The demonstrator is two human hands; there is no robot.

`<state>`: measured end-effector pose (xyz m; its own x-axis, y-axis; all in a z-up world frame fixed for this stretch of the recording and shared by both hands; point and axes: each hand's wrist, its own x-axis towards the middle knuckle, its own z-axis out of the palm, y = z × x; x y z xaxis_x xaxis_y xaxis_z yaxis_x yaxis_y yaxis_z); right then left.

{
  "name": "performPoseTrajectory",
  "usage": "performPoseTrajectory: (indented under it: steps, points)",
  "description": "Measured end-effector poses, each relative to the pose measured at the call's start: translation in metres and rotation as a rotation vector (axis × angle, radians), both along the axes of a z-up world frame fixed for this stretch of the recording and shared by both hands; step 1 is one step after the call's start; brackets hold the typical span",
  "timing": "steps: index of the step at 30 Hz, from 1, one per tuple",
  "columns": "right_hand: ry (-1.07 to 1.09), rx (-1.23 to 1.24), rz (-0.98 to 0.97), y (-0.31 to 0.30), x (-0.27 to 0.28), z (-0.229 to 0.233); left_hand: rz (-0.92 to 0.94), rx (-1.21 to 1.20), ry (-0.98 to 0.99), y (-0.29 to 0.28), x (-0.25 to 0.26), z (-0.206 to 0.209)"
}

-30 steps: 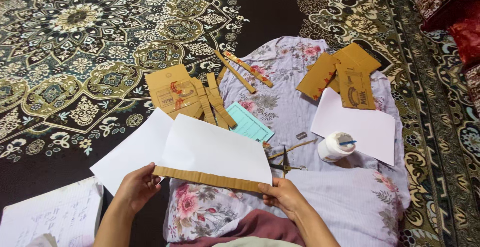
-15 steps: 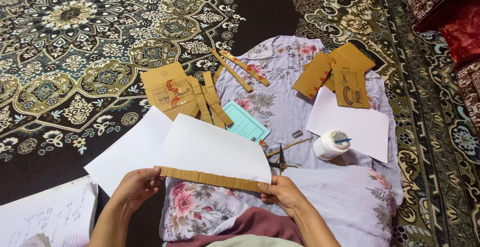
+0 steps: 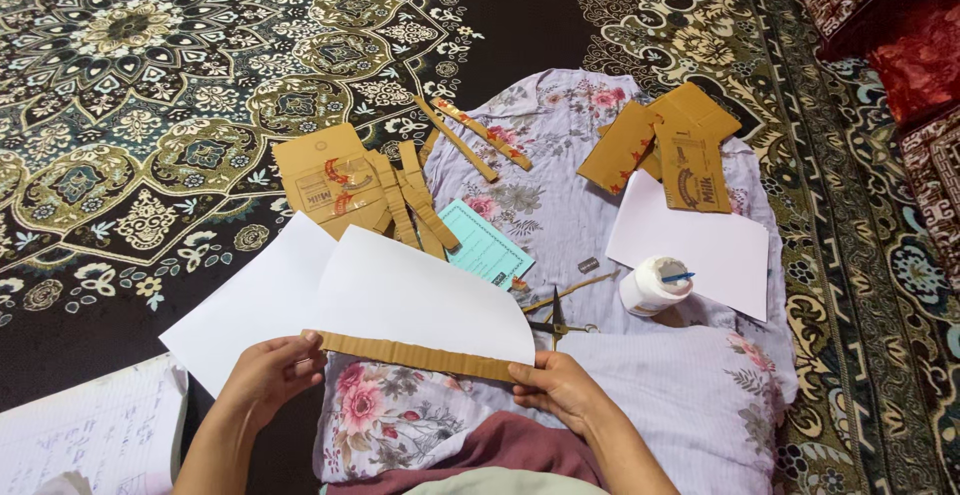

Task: The person applies glue to white paper sheets and attaches narrow cardboard strips to them. They repeat this process for multiple sheets, pressing the strips down to secure them.

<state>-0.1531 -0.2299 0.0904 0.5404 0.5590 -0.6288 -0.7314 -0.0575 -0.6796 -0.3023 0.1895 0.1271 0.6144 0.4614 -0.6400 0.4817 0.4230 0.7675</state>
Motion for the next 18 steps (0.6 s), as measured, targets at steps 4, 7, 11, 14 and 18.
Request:
performPoseTrajectory:
  steps: [4, 7, 11, 14, 18]
  points:
    - [-0.019, -0.051, -0.045, -0.001, 0.005, -0.009, 0.026, 0.013, -0.097, -0.006, 0.005, -0.004]
    - [-0.097, 0.065, -0.148, -0.004, 0.016, -0.011, 0.083, -0.026, -0.181, -0.016, 0.014, 0.001]
    - [-0.040, 0.201, -0.286, -0.008, 0.058, 0.000, 0.045, -0.086, -0.206, -0.034, 0.065, 0.022]
    - [-0.116, 0.278, -0.315, -0.002, 0.113, 0.023, -0.022, -0.106, -0.291, -0.050, 0.132, 0.045]
    - [-0.292, 0.415, -0.475, -0.009, 0.197, 0.075, -0.104, -0.154, -0.773, -0.068, 0.220, 0.081]
